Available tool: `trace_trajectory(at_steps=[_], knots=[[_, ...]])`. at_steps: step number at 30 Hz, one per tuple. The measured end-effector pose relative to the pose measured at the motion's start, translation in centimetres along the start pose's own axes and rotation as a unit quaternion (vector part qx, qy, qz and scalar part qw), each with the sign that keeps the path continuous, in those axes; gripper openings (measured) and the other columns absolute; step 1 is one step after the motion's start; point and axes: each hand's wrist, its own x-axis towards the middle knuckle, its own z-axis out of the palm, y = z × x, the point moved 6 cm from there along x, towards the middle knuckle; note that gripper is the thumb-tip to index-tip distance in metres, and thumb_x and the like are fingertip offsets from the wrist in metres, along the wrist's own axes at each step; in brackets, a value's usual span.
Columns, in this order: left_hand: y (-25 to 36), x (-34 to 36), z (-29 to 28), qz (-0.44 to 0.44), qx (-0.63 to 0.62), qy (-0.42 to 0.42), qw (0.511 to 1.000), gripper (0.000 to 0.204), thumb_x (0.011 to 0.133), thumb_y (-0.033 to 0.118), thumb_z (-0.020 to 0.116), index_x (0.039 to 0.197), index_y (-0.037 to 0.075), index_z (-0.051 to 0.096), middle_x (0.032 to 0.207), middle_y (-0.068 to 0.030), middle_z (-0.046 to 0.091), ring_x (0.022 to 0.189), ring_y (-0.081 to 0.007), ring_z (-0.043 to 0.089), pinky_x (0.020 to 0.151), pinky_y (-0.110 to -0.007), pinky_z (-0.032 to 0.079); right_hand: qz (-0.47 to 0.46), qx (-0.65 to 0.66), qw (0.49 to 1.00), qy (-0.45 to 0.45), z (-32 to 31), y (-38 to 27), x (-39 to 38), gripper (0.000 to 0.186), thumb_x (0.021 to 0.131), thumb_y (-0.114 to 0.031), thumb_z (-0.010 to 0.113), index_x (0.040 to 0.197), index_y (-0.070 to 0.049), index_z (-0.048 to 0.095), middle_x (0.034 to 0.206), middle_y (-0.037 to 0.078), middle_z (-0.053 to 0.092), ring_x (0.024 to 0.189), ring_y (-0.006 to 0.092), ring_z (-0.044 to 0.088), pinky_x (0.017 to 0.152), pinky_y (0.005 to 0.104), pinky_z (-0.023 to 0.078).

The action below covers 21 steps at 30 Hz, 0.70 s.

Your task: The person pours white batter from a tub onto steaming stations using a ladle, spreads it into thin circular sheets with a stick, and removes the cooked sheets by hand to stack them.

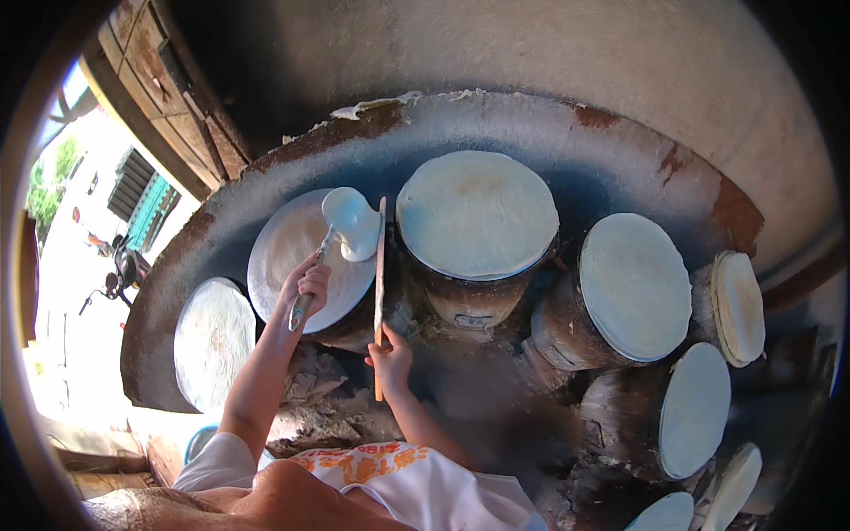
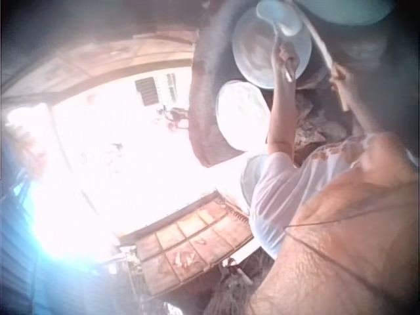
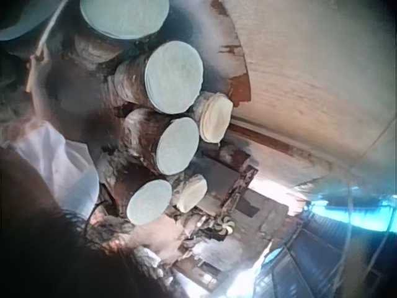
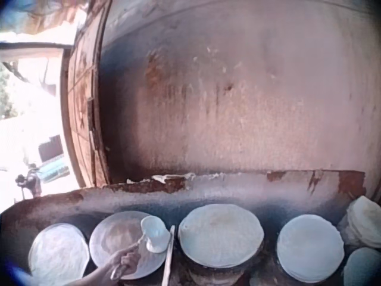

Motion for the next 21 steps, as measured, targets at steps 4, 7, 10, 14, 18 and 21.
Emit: trace_trajectory(at_steps=[4,7,10,14,18,21], knots=[[5.9,1.0,-0.8,-0.004,-0.002,-0.002,1.000,0.038,0.097,0.033,0.049,0.067,0.010,0.039,0.054,0.0041,0.036,0.040,-0.0056,0.034,0.037,-0.020,0.032,-0.276,-0.225,0.934,0.033,4.2,-4.5,2.6,0.045,0.067,0.011,0.057,0.110,-0.001,0.059,0.093,0.015,0.053,0.086,0.0293,0.054,0.074,0.0353,0.045],[9.6,1.8,-1.0,0.019,0.041,0.025,0.999,0.035,0.097,0.029,0.050,0.069,0.010,0.041,0.055,0.0043,0.036,0.041,-0.0051,0.033,0.037,-0.019,0.031,-0.320,-0.414,0.851,0.046,2.3,-4.2,1.9,0.051,0.067,0.010,0.058,0.117,-0.004,0.055,0.107,0.019,0.049,0.101,0.0389,0.048,0.087,0.0431,0.041],[10.9,3.0,-0.7,0.035,0.079,0.026,0.996,0.029,0.097,0.025,0.050,0.073,0.010,0.046,0.055,0.0044,0.036,0.041,-0.0050,0.032,0.036,-0.019,0.030,-0.317,-0.460,0.829,0.023,4.5,-6.2,1.5,0.049,0.068,0.007,0.058,0.116,-0.003,0.056,0.110,0.019,0.050,0.099,0.0386,0.049,0.086,0.0441,0.042],[15.5,1.8,-1.4,0.117,0.166,0.004,0.979,0.011,0.097,0.024,0.050,0.097,0.014,0.054,0.055,0.0050,0.034,0.043,-0.0044,0.032,0.037,-0.018,0.031,-0.384,-0.511,0.769,0.008,9.9,-8.2,5.1,0.046,0.067,0.005,0.057,0.112,-0.003,0.060,0.107,0.017,0.053,0.099,0.0376,0.051,0.084,0.0451,0.043],[17.2,-2.3,-1.3,0.196,0.350,0.077,0.913,0.028,0.098,0.018,0.046,0.125,0.026,0.047,0.060,0.0052,0.034,0.046,-0.0032,0.034,0.037,-0.016,0.030,-0.361,-0.516,0.776,0.029,5.4,-7.6,0.9,0.048,0.066,0.007,0.056,0.113,-0.001,0.060,0.106,0.014,0.055,0.094,0.0361,0.053,0.084,0.0433,0.045],[16.0,-1.8,-0.3,0.189,0.303,0.088,0.930,0.033,0.098,0.014,0.044,0.129,0.027,0.043,0.063,0.0046,0.036,0.044,-0.0035,0.033,0.035,-0.016,0.030,-0.370,-0.507,0.778,0.000,7.8,-5.2,2.0,0.046,0.068,0.005,0.056,0.114,-0.001,0.058,0.109,0.015,0.053,0.101,0.0358,0.050,0.087,0.0427,0.044]])
